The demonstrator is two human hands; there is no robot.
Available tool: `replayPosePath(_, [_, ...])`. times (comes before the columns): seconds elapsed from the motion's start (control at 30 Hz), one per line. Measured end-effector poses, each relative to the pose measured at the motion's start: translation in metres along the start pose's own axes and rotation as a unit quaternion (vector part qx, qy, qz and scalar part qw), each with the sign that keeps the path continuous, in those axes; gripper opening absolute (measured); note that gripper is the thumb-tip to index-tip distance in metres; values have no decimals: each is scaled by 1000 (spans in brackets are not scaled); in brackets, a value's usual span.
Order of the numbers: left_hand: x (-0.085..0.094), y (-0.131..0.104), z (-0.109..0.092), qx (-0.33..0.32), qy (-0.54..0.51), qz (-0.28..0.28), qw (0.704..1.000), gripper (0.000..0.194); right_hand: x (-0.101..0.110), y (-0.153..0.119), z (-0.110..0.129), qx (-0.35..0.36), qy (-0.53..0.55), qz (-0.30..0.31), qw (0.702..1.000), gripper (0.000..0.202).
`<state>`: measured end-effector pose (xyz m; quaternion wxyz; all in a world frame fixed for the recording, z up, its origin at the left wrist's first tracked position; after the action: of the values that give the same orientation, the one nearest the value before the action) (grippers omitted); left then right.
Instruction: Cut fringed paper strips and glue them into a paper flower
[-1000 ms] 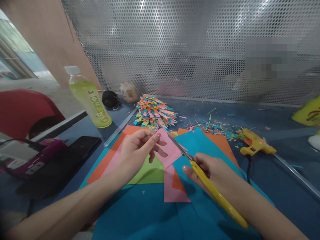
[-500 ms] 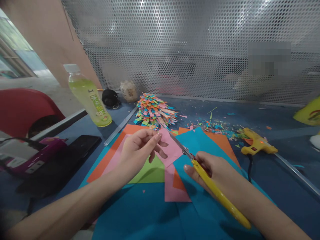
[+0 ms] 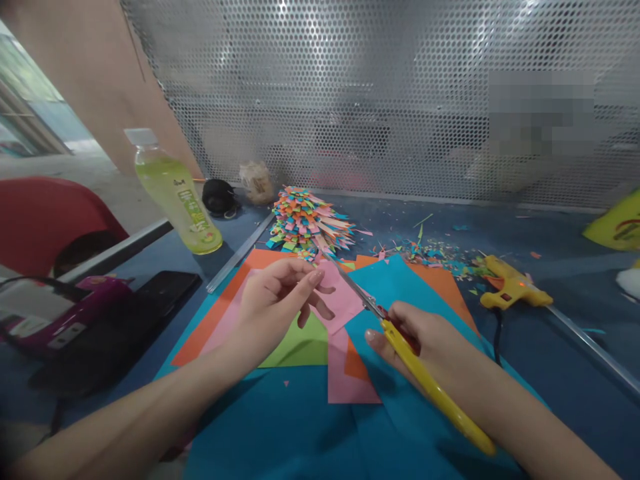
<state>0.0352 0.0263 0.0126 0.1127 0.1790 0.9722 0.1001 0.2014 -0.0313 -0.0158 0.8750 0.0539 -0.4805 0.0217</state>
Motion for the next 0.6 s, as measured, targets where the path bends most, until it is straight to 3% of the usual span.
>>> replayPosePath(0.3, [1,1,-2,4,-5,-21,1000,19,-2,3,-5,-4,-27,33,999,47])
replayPosePath(0.6, [5,3,-3,-23,-38,-44,998,14,-2,1,0,-27,19,17,999,46])
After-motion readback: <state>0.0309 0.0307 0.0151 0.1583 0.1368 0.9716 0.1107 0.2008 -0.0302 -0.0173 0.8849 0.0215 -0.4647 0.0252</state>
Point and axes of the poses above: each hand's wrist, its own y-axis towards the middle knuckle, its own x-axis out of the back of the hand, z = x × y, the point moved 6 cm from there along y, towards the middle knuckle, and after that the axes turned 13 degrees about -y, right-handed, at the moved point
